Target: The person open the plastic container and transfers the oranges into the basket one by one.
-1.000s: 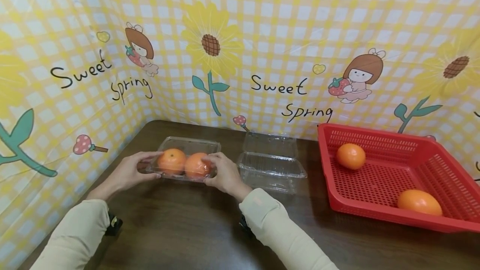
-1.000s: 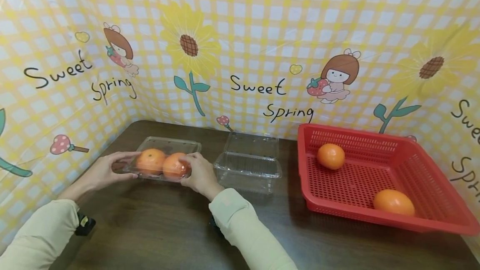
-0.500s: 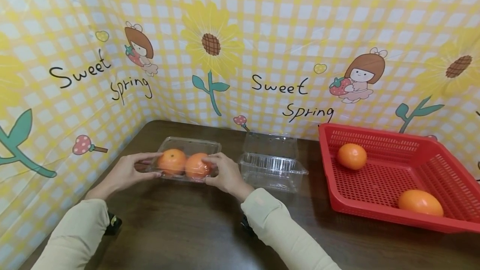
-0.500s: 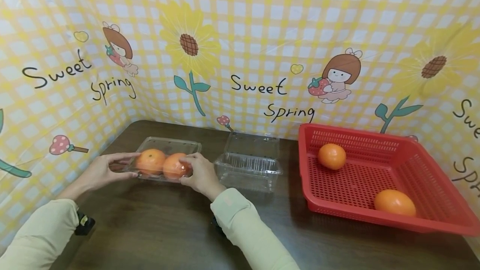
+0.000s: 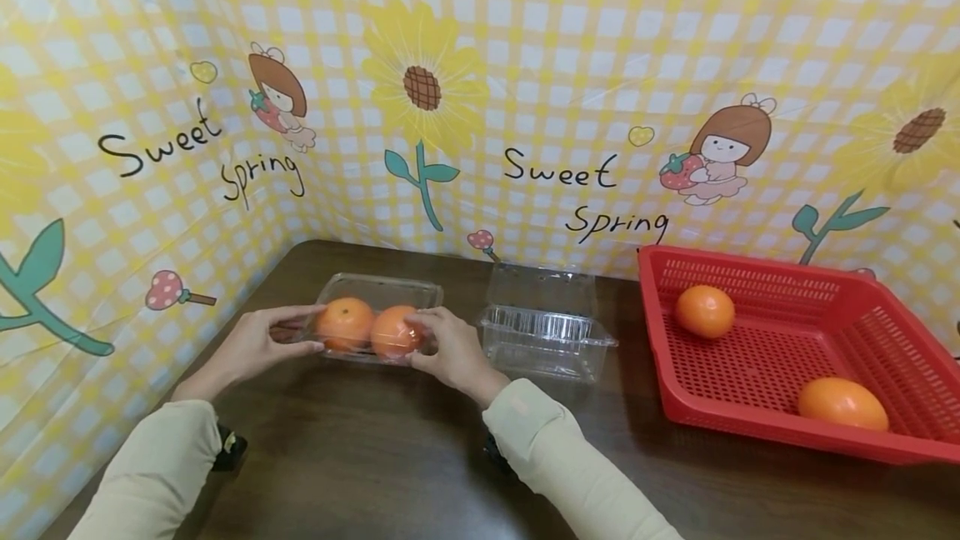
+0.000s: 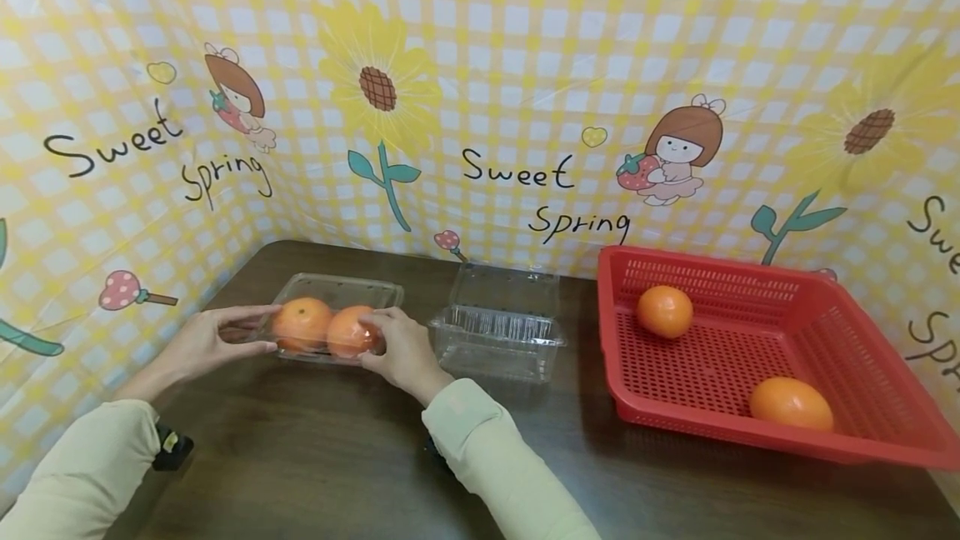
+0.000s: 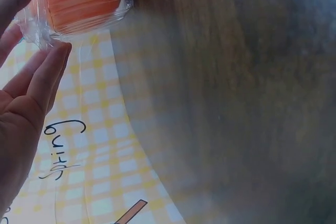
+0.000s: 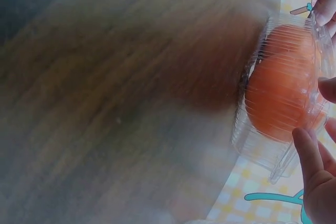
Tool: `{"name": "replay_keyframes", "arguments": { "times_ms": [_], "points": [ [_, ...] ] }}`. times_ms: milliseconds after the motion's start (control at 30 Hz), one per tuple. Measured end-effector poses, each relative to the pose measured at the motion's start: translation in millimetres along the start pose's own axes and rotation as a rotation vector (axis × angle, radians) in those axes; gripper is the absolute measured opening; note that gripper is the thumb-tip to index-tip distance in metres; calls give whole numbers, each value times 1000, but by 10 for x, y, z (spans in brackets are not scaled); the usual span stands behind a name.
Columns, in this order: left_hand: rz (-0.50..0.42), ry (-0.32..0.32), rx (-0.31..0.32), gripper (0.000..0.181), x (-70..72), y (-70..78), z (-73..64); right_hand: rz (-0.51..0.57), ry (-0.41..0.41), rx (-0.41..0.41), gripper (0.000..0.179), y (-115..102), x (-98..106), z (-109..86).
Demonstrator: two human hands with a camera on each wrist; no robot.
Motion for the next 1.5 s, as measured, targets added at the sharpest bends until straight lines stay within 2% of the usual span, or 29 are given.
{"name": "replay_keyframes", "arguments": {
  "times_ms": [167,367,633,767,867,1033,1200,1400,1500],
  "points": [
    [15,18,-15,49,-10,0,-22,-11,20,5,44,13,-17,-5],
    [-2,58,-23,42,-10,-17,-8,4,39,1,31,58,-4,-1],
    [-146,89,-17,27,-12,-64,-44,132,23,32,19,122,-2,-17],
    [-220,104,-2,24,-16,-104,-87,133,15,33,15,120,-8,-31],
    [-242,111,11,19,-21,-116,-113,102,18,38,11,111,-9,-38],
    [-195,120,16,10,-19,-116,-136,103,8,33,7,114,-23,-48],
    [-142,127,-5,6,-1,-96,-140,107,10,42,5,99,-24,-53],
    [-111,101,-38,4,17,-77,-126,68,22,60,6,75,-10,-66],
    [-103,86,-55,4,22,-71,-120,82,15,59,7,74,-9,-71]
  ]
}}
Point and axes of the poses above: each hand's wrist, its own z-axis towards the middle knuckle, its own x-axis out of the back of the hand, y = z × x, the point moved 4 cm from there along z, towards the middle knuckle, and after that the axes turned 13 degrees about -x, right-handed, at the moved point
